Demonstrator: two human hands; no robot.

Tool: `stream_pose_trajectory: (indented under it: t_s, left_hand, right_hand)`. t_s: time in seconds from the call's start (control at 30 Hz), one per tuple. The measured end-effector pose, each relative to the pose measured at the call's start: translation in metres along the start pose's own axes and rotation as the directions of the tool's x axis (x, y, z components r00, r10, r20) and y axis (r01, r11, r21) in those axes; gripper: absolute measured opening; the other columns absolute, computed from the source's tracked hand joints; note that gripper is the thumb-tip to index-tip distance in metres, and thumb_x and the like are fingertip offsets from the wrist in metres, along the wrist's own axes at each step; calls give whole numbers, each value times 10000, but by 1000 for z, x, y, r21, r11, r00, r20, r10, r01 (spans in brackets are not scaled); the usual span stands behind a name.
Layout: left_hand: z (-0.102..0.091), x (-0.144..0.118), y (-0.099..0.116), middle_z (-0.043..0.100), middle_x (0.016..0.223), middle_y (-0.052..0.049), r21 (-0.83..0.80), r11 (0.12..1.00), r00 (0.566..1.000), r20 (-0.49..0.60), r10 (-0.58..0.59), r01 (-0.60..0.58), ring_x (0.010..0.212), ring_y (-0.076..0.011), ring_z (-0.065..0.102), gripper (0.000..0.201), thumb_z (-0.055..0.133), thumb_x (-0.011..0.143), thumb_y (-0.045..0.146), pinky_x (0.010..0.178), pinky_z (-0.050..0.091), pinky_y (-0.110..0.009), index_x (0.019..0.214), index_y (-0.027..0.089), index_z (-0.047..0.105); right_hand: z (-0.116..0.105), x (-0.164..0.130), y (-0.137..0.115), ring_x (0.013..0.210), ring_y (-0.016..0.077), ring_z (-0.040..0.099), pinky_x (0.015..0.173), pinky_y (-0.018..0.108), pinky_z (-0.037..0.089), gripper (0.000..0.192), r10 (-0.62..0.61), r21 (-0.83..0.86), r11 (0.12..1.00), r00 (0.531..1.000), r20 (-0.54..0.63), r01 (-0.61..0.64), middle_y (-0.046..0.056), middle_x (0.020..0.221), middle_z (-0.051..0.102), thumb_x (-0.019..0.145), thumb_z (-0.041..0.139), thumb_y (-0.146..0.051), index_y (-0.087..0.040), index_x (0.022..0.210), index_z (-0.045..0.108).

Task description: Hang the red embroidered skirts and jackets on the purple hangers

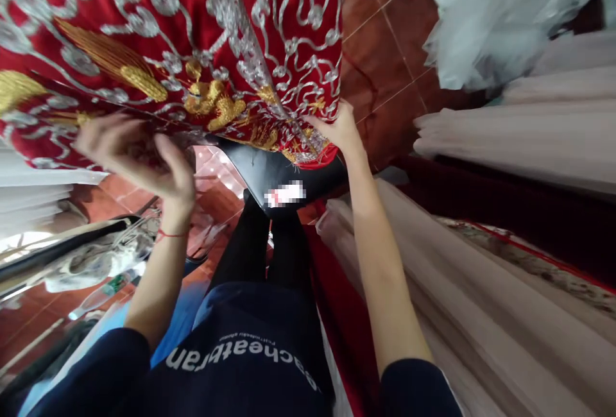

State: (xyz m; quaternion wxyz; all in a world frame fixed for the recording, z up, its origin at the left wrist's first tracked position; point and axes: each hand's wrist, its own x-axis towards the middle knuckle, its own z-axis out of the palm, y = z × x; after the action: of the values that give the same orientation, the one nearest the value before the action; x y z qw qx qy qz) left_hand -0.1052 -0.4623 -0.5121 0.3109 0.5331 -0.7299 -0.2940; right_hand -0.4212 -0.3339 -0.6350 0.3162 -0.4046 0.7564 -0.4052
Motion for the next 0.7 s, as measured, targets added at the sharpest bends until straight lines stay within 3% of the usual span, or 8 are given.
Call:
stream_pose_trajectory:
  t_s: [0.1, 0.23, 0.33, 0.43, 0.6, 0.7]
  left_hand:
    - [34, -23, -21, 527, 1248, -114, -44, 999, 999, 34, 31, -30, 1264, -253, 530, 517, 675, 854, 520, 1112, 418, -436, 1189, 197, 448]
    - [60, -9, -34, 545, 1346, -128, -199, 978, 995, 87, -41, 58, 1359, -271, 483, 808, 772, 704, 651, 1174, 360, -432, 1300, 207, 455]
    - [64, 6, -32, 621, 1306, -106, -328, 934, 970, 234, -65, 142, 1290, -288, 563, 786, 825, 637, 647, 1148, 411, -462, 1248, 238, 546]
    - [62, 4, -24, 699, 1189, -77, -388, 887, 929, 353, -106, 249, 1192, -293, 640, 665, 834, 628, 637, 1110, 466, -501, 1127, 251, 624]
    - [57, -23, -7, 735, 1068, -83, -481, 825, 930, 343, -136, 298, 1128, -286, 689, 593, 823, 661, 612, 1113, 476, -493, 1058, 197, 674]
    - [54, -34, -2, 745, 1056, -83, -513, 782, 911, 378, -165, 354, 1085, -279, 711, 591, 827, 676, 580, 1078, 513, -478, 1097, 195, 673]
  right_hand:
    - [10, -10, 15, 1105, 305, 672, 1017, 526, 535, 505, -2, 0, 1000, 997, -80, 2, 109, 1091, 730, 737, 742, -661, -216, 968, 683]
    - [20, -24, 23, 1148, 325, 658, 961, 548, 556, 565, 42, 9, 999, 989, -141, -41, 102, 1120, 723, 765, 677, -712, -196, 995, 673]
    - [16, -31, 20, 1169, 336, 647, 950, 555, 549, 587, 72, -8, 997, 979, -190, -75, 82, 1145, 714, 721, 686, -734, -194, 949, 672]
    - [0, -39, 8, 1112, 312, 666, 960, 557, 534, 589, 104, -61, 990, 959, -265, -124, 84, 1085, 720, 654, 757, -695, -169, 905, 669]
    - [-36, -59, -28, 975, 229, 677, 986, 499, 519, 535, 117, -149, 969, 900, -421, -196, 68, 939, 713, 627, 792, -646, -158, 775, 631]
    - [-52, -67, -51, 896, 207, 672, 921, 467, 537, 524, 234, -109, 953, 913, -334, -284, 55, 893, 712, 623, 810, -622, -158, 799, 642]
